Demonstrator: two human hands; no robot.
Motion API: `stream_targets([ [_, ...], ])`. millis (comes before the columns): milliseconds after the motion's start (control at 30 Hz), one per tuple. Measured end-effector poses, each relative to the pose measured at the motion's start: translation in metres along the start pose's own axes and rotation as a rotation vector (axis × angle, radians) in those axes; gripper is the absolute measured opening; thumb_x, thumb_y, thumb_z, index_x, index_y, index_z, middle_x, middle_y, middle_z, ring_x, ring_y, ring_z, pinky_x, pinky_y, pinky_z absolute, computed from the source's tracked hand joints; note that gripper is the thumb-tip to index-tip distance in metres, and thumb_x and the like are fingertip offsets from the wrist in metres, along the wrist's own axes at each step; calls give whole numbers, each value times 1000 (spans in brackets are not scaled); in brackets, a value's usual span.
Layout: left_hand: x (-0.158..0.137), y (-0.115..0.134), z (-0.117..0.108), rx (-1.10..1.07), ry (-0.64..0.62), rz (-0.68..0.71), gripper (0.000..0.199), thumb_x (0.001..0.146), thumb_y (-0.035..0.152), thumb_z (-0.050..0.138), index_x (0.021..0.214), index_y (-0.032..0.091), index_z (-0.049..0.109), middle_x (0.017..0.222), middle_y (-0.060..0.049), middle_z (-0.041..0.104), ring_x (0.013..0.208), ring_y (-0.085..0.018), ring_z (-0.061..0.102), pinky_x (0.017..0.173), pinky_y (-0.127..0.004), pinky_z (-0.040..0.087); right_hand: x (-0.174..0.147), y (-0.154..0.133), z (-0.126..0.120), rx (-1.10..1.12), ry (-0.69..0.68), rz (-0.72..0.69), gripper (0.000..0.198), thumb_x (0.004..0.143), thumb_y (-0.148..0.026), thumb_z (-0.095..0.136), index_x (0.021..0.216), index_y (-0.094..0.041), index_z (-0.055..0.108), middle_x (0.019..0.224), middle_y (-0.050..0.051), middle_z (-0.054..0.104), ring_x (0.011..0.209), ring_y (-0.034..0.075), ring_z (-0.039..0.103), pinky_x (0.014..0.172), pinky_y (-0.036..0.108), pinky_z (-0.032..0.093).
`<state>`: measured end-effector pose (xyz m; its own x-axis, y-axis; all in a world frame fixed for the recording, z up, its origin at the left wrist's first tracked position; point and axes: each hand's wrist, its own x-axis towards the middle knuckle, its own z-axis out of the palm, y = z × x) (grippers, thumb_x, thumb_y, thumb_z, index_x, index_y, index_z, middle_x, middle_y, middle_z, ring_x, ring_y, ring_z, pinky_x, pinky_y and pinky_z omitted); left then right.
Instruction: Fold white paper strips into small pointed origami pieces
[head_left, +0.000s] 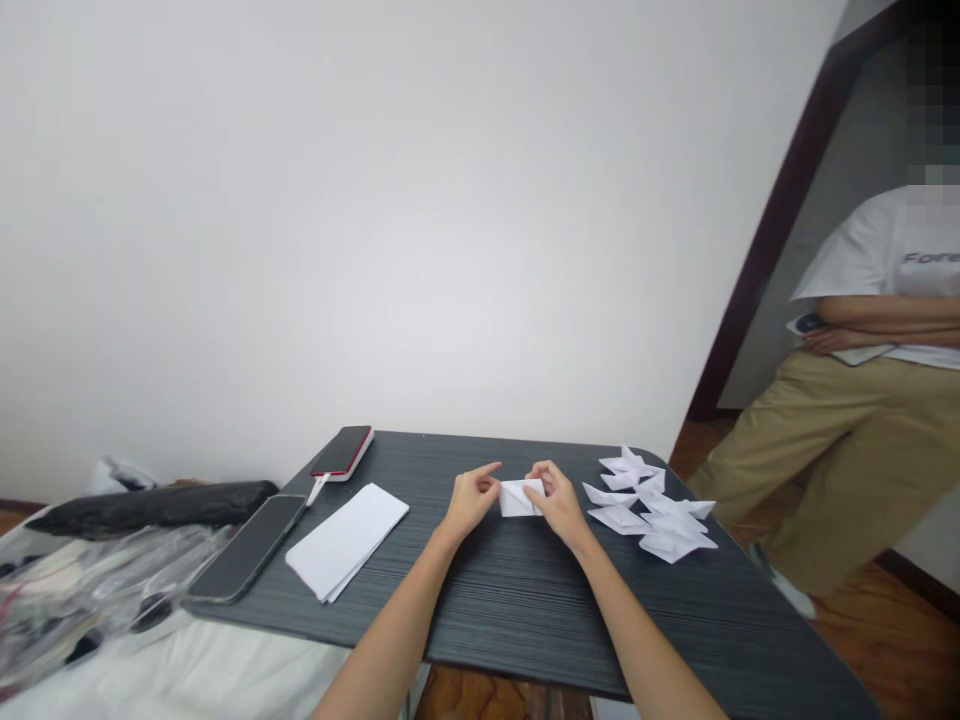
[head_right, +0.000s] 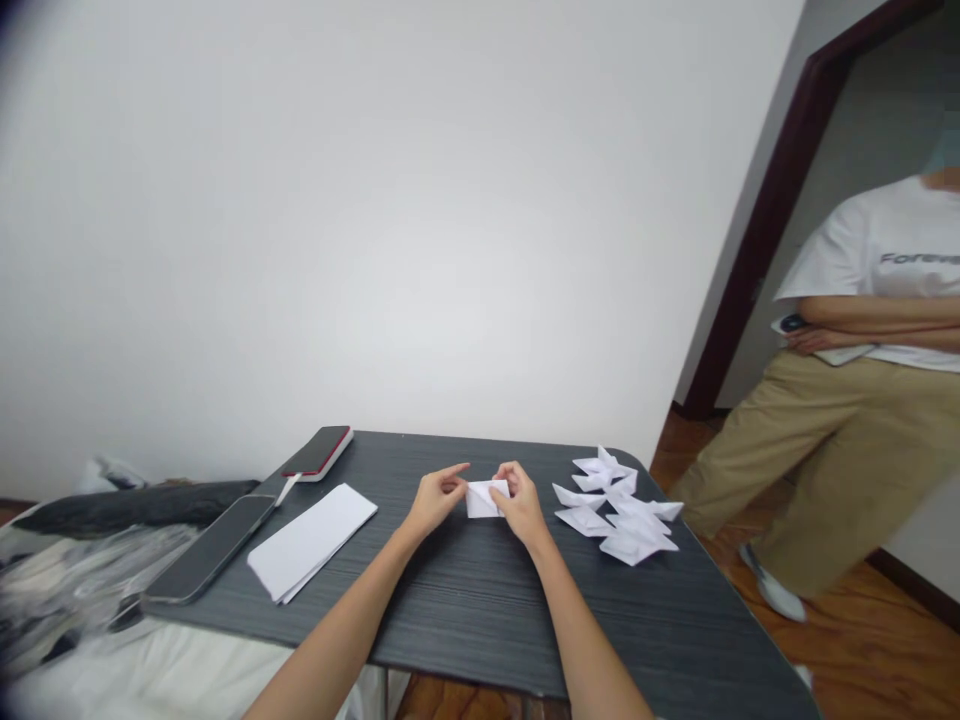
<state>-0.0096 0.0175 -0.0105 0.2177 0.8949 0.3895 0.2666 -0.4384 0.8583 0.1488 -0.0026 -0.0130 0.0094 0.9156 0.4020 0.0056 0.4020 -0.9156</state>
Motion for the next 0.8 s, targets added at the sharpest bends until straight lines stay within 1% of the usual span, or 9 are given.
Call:
stream_targets([
  [67, 4, 2, -31, 173, 111, 91, 32, 71, 23, 47, 101, 15, 56, 83, -6, 63, 72, -17, 57, 72, -31, 45, 0, 4, 0, -38, 2, -6, 22, 59, -26, 58, 73, -20, 41, 70, 0, 53, 60, 13, 50, 55, 23, 39],
  [167, 7, -1, -108, 485, 375, 106, 30, 75, 23, 41, 100, 17, 56, 100, -8, 57, 93, -20, 50, 86, -35, 36, 3, 12, 1, -78, 15, 2, 23, 60, -26, 58, 76, -19, 43, 71, 1, 54, 61, 14, 51, 54, 24, 39],
  [267, 1, -15, -185, 790, 555, -78, 34, 77, 26, 39, 106, 16, 52, 116, -11, 45, 108, -25, 39, 92, -41, 28, 7, 22, 3, -105, 33, -2, 25, 58, -25, 58, 79, -19, 45, 72, 2, 55, 68, 16, 53, 58, 24, 39],
  [333, -5, -29, -220, 906, 556, -242, 34, 75, 34, 41, 103, 18, 54, 122, -13, 38, 114, -30, 30, 91, -50, 21, 10, 27, 4, -116, 17, 19, 26, 59, -25, 57, 81, -19, 45, 69, 0, 53, 61, 14, 52, 54, 24, 39],
  [400, -11, -45, -242, 917, 477, -391, 33, 73, 41, 43, 88, 19, 61, 121, -12, 40, 117, -36, 23, 89, -58, 11, 12, 31, 3, -113, 1, 31, 28, 59, -25, 57, 84, -19, 45, 68, -1, 53, 56, 12, 50, 51, 23, 38],
  [467, -13, -57, -256, 826, 480, -432, 36, 74, 44, 39, 85, 19, 63, 122, -10, 41, 118, -36, 20, 89, -59, 10, 12, 33, 3, -108, 25, 38, 30, 58, -26, 58, 85, -19, 45, 68, -1, 53, 54, 11, 49, 50, 22, 38],
  [567, -10, -66, -276, 541, 563, -269, 42, 80, 36, 26, 100, 16, 57, 120, -9, 44, 112, -23, 36, 92, -41, 27, 13, 35, 2, -109, 51, 44, 33, 58, -26, 58, 88, -19, 46, 68, 0, 54, 52, 11, 48, 47, 22, 37],
  [633, -7, -67, -290, 375, 538, -290, 41, 77, 35, 30, 103, 14, 55, 115, -9, 49, 106, -21, 43, 87, -35, 34, 13, 36, 2, -121, 58, 44, 34, 58, -27, 58, 89, -19, 47, 68, 0, 54, 50, 11, 47, 45, 21, 37],
  [800, -7, -71, -313, 528, 341, -211, 33, 69, 26, 39, 89, 16, 62, 110, -5, 53, 106, -20, 42, 91, -34, 31, 15, 39, 4, -157, 63, 74, 35, 59, -31, 58, 90, -20, 47, 74, 1, 55, 53, 11, 48, 48, 22, 37],
])
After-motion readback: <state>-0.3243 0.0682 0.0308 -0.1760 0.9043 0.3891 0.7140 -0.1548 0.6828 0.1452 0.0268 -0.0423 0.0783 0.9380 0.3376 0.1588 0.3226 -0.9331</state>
